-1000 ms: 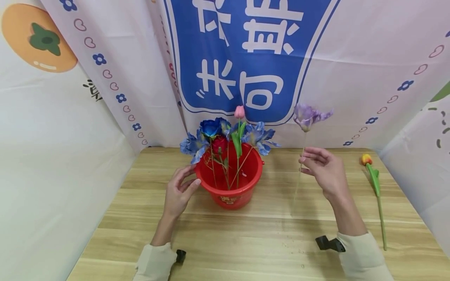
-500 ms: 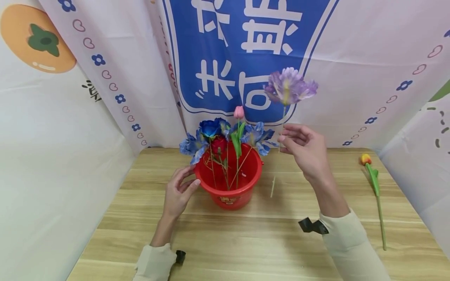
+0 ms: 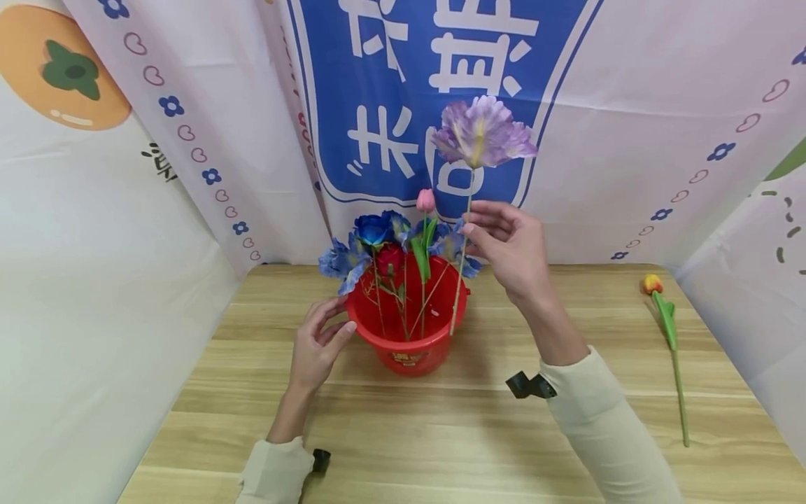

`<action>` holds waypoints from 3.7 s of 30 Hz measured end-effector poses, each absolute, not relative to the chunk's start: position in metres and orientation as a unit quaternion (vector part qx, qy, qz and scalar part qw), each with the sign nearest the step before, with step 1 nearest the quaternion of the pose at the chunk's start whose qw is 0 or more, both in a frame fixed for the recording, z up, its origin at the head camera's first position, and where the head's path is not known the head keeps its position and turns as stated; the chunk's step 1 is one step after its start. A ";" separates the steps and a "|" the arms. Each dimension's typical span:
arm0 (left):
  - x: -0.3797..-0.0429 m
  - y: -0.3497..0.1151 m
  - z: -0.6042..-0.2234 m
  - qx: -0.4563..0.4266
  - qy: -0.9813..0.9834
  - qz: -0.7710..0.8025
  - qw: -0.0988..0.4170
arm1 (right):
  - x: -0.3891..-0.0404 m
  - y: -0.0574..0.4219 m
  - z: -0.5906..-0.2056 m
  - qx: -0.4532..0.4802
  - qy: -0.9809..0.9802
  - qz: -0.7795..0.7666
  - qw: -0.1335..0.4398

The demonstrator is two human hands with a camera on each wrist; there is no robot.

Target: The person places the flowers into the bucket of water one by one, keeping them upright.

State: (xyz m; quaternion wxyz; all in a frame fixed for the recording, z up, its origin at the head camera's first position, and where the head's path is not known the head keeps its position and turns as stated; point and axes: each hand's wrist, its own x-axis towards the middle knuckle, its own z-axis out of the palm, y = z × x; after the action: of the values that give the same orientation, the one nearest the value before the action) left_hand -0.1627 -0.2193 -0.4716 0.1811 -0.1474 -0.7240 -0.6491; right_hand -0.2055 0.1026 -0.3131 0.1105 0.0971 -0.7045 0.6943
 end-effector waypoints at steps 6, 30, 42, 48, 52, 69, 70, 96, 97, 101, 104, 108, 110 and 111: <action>-0.163 -0.221 -0.472 -0.149 -0.724 -0.648 0.182 | -0.211 0.085 -0.313 0.115 -0.697 0.696 0.126; -0.163 -0.221 -0.472 -0.153 -0.723 -0.648 0.182 | -0.232 0.041 -0.348 0.081 -0.737 0.667 0.071; -0.164 -0.221 -0.472 -0.154 -0.726 -0.646 0.178 | -0.243 0.039 -0.375 0.053 -0.761 0.645 0.039; -0.164 -0.221 -0.472 -0.153 -0.723 -0.649 0.179 | -0.245 0.038 -0.378 0.052 -0.785 0.616 0.036; -0.164 -0.221 -0.471 -0.154 -0.724 -0.648 0.180 | -0.244 0.036 -0.378 0.055 -0.812 0.579 0.048; -0.163 -0.220 -0.472 -0.157 -0.724 -0.647 0.181 | -0.222 0.049 -0.377 0.081 -0.820 0.563 0.069; -0.163 -0.220 -0.471 -0.158 -0.723 -0.647 0.181 | -0.220 0.051 -0.377 0.082 -0.817 0.566 0.071; -0.163 -0.220 -0.472 -0.152 -0.726 -0.645 0.182 | -0.197 0.152 -0.404 0.010 -0.716 0.695 0.068; -0.163 -0.220 -0.472 -0.151 -0.726 -0.645 0.183 | -0.196 0.157 -0.407 0.006 -0.716 0.695 0.068; -0.162 -0.221 -0.472 -0.148 -0.728 -0.644 0.183 | -0.193 0.178 -0.416 -0.008 -0.718 0.693 0.068; -0.162 -0.221 -0.472 -0.148 -0.728 -0.644 0.183 | -0.190 0.194 -0.420 -0.015 -0.728 0.682 0.071; -0.163 -0.219 -0.472 -0.150 -0.725 -0.647 0.183 | -0.186 0.217 -0.428 -0.029 -0.729 0.679 0.082; -0.163 -0.219 -0.472 -0.151 -0.724 -0.647 0.183 | -0.183 0.228 -0.432 -0.037 -0.718 0.689 0.087; -0.163 -0.219 -0.472 -0.151 -0.724 -0.647 0.182 | -0.182 0.234 -0.434 -0.040 -0.712 0.695 0.088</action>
State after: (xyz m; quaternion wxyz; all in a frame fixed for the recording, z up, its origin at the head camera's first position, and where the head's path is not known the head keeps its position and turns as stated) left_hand -0.1630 -0.2189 -0.4719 0.1824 -0.1512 -0.7243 -0.6474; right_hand -0.1821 0.2343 -0.4343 0.0883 -0.0396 -0.7123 0.6952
